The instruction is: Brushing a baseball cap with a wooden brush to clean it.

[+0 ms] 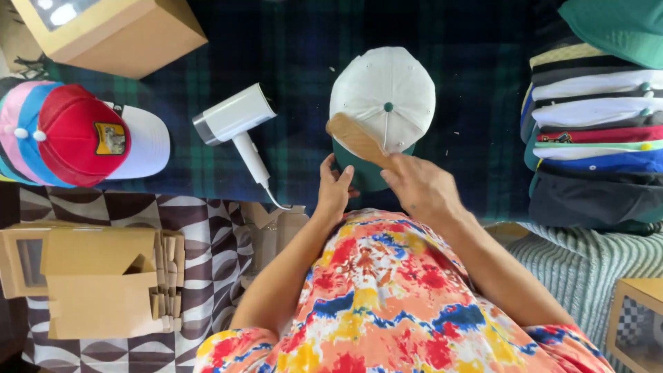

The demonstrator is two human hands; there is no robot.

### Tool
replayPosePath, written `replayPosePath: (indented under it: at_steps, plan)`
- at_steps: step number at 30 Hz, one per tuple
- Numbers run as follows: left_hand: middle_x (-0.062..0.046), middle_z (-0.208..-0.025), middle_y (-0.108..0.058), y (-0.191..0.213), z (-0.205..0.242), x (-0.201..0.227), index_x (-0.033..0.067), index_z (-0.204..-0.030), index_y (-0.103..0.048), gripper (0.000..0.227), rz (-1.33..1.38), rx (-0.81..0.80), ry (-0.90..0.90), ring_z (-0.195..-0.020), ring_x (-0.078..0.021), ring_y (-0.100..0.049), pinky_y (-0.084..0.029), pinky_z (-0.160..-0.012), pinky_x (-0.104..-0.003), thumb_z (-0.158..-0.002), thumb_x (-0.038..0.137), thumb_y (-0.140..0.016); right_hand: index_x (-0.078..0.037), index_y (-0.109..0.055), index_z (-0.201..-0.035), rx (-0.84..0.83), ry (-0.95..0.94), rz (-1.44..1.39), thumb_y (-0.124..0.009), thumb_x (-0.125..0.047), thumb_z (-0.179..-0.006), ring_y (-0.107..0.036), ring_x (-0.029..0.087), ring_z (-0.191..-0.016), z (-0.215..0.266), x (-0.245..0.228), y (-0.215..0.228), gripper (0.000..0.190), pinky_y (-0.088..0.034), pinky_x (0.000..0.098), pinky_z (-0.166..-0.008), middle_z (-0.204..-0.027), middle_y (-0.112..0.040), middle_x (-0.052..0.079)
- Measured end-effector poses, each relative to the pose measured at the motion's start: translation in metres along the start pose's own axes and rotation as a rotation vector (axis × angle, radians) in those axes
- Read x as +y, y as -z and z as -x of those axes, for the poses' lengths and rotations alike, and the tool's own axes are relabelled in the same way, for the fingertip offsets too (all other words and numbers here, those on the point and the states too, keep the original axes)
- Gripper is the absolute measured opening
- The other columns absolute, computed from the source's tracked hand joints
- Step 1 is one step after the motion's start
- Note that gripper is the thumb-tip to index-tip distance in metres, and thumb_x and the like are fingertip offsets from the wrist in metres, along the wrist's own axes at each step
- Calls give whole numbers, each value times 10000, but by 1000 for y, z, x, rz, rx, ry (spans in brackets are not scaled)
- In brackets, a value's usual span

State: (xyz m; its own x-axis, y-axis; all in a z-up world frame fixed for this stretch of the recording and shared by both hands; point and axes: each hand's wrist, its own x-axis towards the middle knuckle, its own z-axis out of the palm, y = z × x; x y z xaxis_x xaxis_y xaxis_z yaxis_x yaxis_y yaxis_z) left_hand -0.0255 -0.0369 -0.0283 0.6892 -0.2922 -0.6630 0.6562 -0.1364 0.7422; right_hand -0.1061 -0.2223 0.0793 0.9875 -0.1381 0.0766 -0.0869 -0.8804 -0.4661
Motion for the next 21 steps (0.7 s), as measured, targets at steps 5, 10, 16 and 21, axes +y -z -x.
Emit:
replayPosePath:
  at_steps: [5,10,16,21]
  plan:
    - [-200,-1034,-561,13,-37,-45,4,-1416,-437,444,126,-18,3,-678,-306,-689,-659,-635,-441,-1037,157,-611,-241,-641,-1188,141,-736,13,-530,-542,-1157,-721,399,-883,37,124,-8,322,-566,531,-724,-895,-728,112]
    - [-194,-1046,-561,13,-47,-49,-18,-1367,-458,403,100,-37,1,-680,-342,-698,-647,-625,-477,-1036,163,-602,-107,-670,-1076,304,-282,64,-662,-326,-1081,-707,402,-815,22,76,11,219,-568,479,-709,-878,-699,133]
    - [-142,-981,-541,20,-55,-63,12,-1288,-482,317,166,-91,51,-690,-324,-690,-662,-621,-494,-1037,156,-611,-123,-708,-1082,301,-309,-36,-667,-360,-1078,-708,397,-818,-7,94,9,241,-562,499,-685,-851,-716,131]
    - [-128,-953,-545,21,-70,-71,18,-1258,-493,318,217,-136,42,-699,-306,-678,-658,-633,-539,-1024,165,-651,-101,-635,-1188,336,-608,-131,-551,-354,-1180,-691,461,-793,18,108,10,267,-514,557,-654,-805,-682,209]
